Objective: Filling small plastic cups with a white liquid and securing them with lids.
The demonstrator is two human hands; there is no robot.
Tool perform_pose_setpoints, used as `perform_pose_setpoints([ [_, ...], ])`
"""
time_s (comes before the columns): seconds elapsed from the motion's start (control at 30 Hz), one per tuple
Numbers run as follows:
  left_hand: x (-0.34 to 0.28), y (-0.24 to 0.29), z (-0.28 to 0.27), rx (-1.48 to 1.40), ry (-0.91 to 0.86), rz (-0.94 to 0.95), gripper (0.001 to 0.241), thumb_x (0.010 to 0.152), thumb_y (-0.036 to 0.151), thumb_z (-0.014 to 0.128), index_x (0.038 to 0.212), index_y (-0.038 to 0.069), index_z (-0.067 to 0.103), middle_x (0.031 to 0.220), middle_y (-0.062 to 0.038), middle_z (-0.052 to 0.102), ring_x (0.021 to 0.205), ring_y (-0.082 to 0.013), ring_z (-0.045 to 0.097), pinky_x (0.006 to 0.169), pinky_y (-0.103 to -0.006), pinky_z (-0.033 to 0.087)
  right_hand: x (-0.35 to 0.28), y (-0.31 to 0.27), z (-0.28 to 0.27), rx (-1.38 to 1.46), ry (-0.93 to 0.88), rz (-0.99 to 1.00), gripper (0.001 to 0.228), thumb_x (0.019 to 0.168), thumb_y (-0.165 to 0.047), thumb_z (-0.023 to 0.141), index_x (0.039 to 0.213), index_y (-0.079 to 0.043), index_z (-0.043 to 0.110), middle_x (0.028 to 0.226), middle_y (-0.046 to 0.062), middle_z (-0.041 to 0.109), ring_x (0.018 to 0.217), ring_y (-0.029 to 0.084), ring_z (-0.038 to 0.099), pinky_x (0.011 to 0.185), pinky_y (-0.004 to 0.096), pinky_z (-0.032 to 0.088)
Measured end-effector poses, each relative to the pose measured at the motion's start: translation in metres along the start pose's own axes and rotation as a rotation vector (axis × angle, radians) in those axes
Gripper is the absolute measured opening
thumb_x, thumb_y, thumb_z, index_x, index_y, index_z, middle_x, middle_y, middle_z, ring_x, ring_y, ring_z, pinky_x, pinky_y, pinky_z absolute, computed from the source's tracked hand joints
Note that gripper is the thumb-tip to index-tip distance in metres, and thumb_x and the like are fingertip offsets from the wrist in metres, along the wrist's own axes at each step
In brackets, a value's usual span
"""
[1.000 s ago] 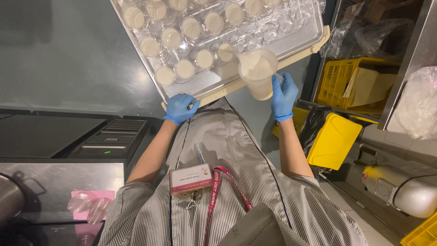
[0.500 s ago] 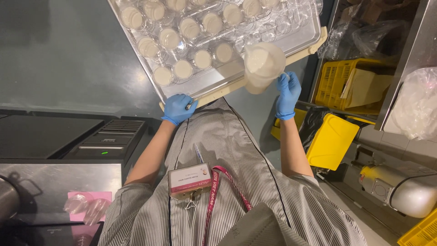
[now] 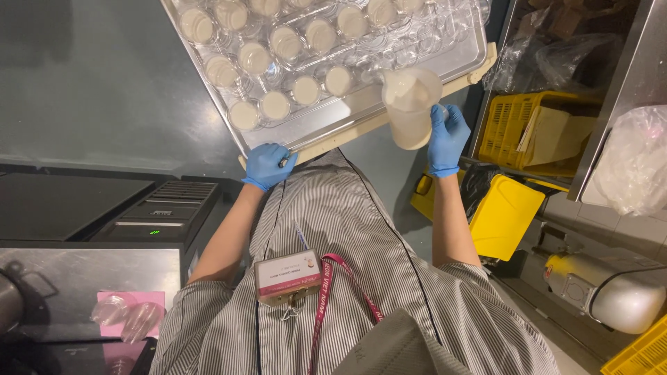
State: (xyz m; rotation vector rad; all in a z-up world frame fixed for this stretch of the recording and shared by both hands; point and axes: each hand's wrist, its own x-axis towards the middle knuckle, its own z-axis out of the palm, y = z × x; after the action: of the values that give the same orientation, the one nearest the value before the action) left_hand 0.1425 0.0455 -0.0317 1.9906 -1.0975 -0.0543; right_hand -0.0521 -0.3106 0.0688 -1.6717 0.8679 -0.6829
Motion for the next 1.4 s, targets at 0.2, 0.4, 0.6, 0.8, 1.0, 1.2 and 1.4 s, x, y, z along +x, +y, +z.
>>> perform_pose_setpoints([
  [0.2, 0.0, 0.0, 0.0, 0.004, 0.002, 0.002, 0.023, 0.083, 0.017, 0.079, 0.07, 0.01, 0.062, 0.066, -0.009, 0.059, 0.059, -0.0281, 0.059, 0.058, -0.0404, 0.048, 0.002, 0.005, -0.004, -0.019, 0.022, 0.032, 0.016, 0.103, -0.01, 0.072, 0.103, 0.005, 0.066, 0.092, -0.002, 0.061, 0.088, 0.006, 0.051, 0.081, 0.023, 0.045],
  [0.4, 0.002, 0.002, -0.001, 0.006, 0.002, -0.005, 0.024, 0.083, 0.017, 0.079, 0.069, 0.01, 0.062, 0.066, -0.009, 0.059, 0.059, -0.0277, 0.059, 0.058, -0.0404, 0.049, 0.002, 0.001, -0.004, 0.005, 0.009, 0.043, 0.015, 0.103, -0.01, 0.071, 0.102, 0.005, 0.066, 0.092, -0.002, 0.062, 0.087, 0.006, 0.053, 0.08, 0.022, 0.045],
  [0.6, 0.004, 0.005, -0.003, 0.008, -0.009, -0.022, 0.026, 0.084, 0.016, 0.079, 0.067, 0.009, 0.06, 0.064, -0.008, 0.058, 0.058, -0.0269, 0.058, 0.057, -0.0395, 0.048, 0.003, -0.008, -0.004, -0.082, 0.019, 0.04, 0.016, 0.103, -0.01, 0.071, 0.1, 0.006, 0.066, 0.09, -0.001, 0.063, 0.084, 0.006, 0.052, 0.077, 0.023, 0.045],
  [0.8, 0.005, 0.007, -0.004, 0.015, -0.005, -0.018, 0.026, 0.084, 0.016, 0.078, 0.067, 0.009, 0.06, 0.065, -0.008, 0.058, 0.058, -0.0269, 0.058, 0.057, -0.0395, 0.048, 0.004, -0.008, -0.005, -0.077, 0.026, 0.046, 0.016, 0.103, -0.009, 0.071, 0.1, 0.006, 0.066, 0.089, -0.001, 0.062, 0.083, 0.006, 0.051, 0.075, 0.023, 0.045],
  [1.0, 0.005, 0.007, -0.004, 0.013, -0.017, -0.036, 0.027, 0.084, 0.017, 0.078, 0.066, 0.01, 0.06, 0.064, -0.008, 0.058, 0.058, -0.0267, 0.058, 0.057, -0.0395, 0.047, 0.005, -0.005, -0.006, -0.077, 0.034, 0.047, 0.016, 0.102, -0.009, 0.071, 0.1, 0.006, 0.066, 0.089, -0.001, 0.063, 0.082, 0.006, 0.052, 0.075, 0.022, 0.045],
  [1.2, 0.005, 0.007, -0.004, 0.009, -0.018, -0.033, 0.028, 0.085, 0.017, 0.078, 0.065, 0.009, 0.059, 0.063, -0.008, 0.057, 0.058, -0.027, 0.058, 0.057, -0.0395, 0.047, 0.004, -0.006, -0.006, -0.09, 0.027, 0.044, 0.016, 0.103, -0.009, 0.071, 0.099, 0.006, 0.067, 0.089, 0.0, 0.063, 0.082, 0.006, 0.052, 0.075, 0.023, 0.045],
  [1.4, 0.001, 0.003, 0.0, 0.045, -0.012, 0.037, 0.025, 0.085, 0.018, 0.08, 0.069, 0.01, 0.061, 0.067, -0.007, 0.058, 0.062, -0.0262, 0.059, 0.061, -0.039, 0.048, 0.005, 0.003, -0.012, -0.035, 0.024, 0.056, 0.017, 0.104, -0.013, 0.071, 0.099, 0.003, 0.068, 0.086, -0.003, 0.06, 0.079, 0.005, 0.049, 0.071, 0.022, 0.04],
])
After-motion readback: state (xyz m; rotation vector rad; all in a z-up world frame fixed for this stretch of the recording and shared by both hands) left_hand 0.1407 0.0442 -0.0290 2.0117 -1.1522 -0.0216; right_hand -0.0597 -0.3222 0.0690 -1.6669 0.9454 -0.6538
